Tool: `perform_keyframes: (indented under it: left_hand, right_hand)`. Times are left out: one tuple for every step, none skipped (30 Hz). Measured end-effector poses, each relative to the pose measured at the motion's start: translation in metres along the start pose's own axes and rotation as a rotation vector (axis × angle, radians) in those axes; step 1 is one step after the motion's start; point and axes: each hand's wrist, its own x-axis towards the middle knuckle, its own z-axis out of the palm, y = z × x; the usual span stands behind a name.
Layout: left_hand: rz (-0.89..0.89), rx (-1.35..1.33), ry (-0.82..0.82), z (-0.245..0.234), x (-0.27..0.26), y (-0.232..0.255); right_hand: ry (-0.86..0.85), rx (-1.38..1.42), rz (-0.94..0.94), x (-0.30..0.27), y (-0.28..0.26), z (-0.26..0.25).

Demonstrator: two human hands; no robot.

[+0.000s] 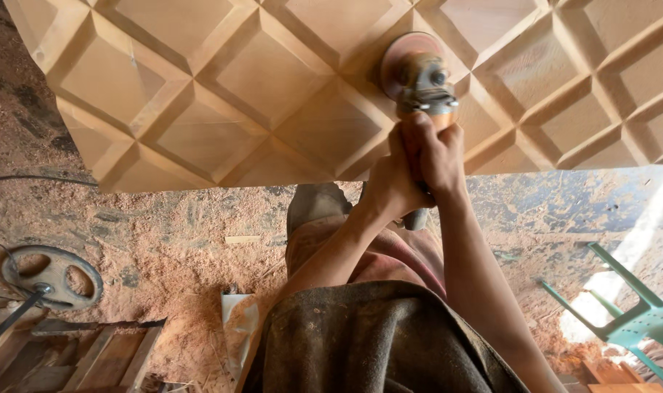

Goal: The person uses an angle grinder with a sanding disc to smooth the surface of a large wooden panel featuring a 3D geometric pattern. The person systematically moves the tool across the raised square facets of the panel, generating wood dust.

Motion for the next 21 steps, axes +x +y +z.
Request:
perform_keyframes:
  left_hand:
    - [0.029,-0.074,0.054,-0.005,-0.005,-0.003]
    - [0.064,-0.151,0.103,-0.009,-0.008,-0.004]
    - [0.098,-0.228,0.151,-0.01,-0.009,-0.002]
    - [0.1,-0.221,0.134,-0.01,-0.01,0.0]
    - [0.102,-0.213,0.116,-0.01,-0.01,0.002]
    - [0.103,-0.206,0.102,-0.01,-0.008,0.003]
    - [0.087,-0.174,0.049,-0.008,-0.004,0.006]
    - [0.065,-0.145,-0.004,-0.003,-0.004,0.007]
    - [0.044,-0.116,-0.057,0.003,-0.004,0.008]
    - [0.085,-0.084,-0.062,0.008,0.003,0.01]
    - [0.127,-0.051,-0.067,0.012,0.008,0.012]
    - [0.159,-0.021,-0.072,0.017,0.009,0.012]
    - [0.159,0.003,-0.112,0.02,0.01,0.011]
    - [0.157,0.029,-0.152,0.023,0.009,0.008]
    - [0.154,0.055,-0.192,0.023,0.007,0.006]
    - [0.191,0.065,-0.161,0.018,0.009,0.003]
    - [0.228,0.075,-0.131,0.013,0.01,0.0]
    - [0.263,0.085,-0.104,0.007,0.01,-0.001]
    - [0.243,0.079,-0.091,0.0,0.013,-0.002]
    - [0.222,0.072,-0.083,-0.008,0.015,-0.004]
    - [0.2,0.066,-0.075,-0.016,0.017,-0.007]
  right_hand:
    - [-0.011,-0.034,0.0,0.0,-0.003,0.007]
    - [-0.013,-0.129,-0.018,0.0,-0.006,0.01]
    - [-0.015,-0.223,-0.034,0.001,-0.01,0.011]
    - [-0.018,-0.318,-0.048,0.001,-0.012,0.01]
    - [-0.006,-0.315,-0.023,0.001,-0.014,0.006]
    - [0.002,-0.312,0.002,0.002,-0.015,0.002]
    - [0.01,-0.309,0.027,0.004,-0.015,-0.002]
    - [0.037,-0.304,0.038,0.0,-0.013,-0.008]
    - [0.064,-0.299,0.049,-0.004,-0.01,-0.014]
    - [0.088,-0.295,0.045,-0.003,-0.008,-0.02]
    - [0.121,-0.252,0.03,-0.003,-0.006,-0.025]
    - [0.147,-0.21,0.023,-0.006,-0.003,-0.029]
    - [0.174,-0.167,0.016,-0.01,0.0,-0.031]
    - [0.197,-0.137,0.038,-0.014,0.003,-0.031]
    - [0.22,-0.107,0.061,-0.017,0.005,-0.03]
    - [0.241,-0.074,0.077,-0.016,0.005,-0.026]
    - [0.228,-0.101,0.041,-0.012,0.005,-0.021]
    - [0.215,-0.129,0.008,-0.007,0.004,-0.015]
    - [0.202,-0.156,-0.025,0.0,0.003,-0.01]
    - [0.17,-0.164,-0.036,0.006,0.002,-0.005]
    - [0.138,-0.172,-0.047,0.014,0.002,0.0]
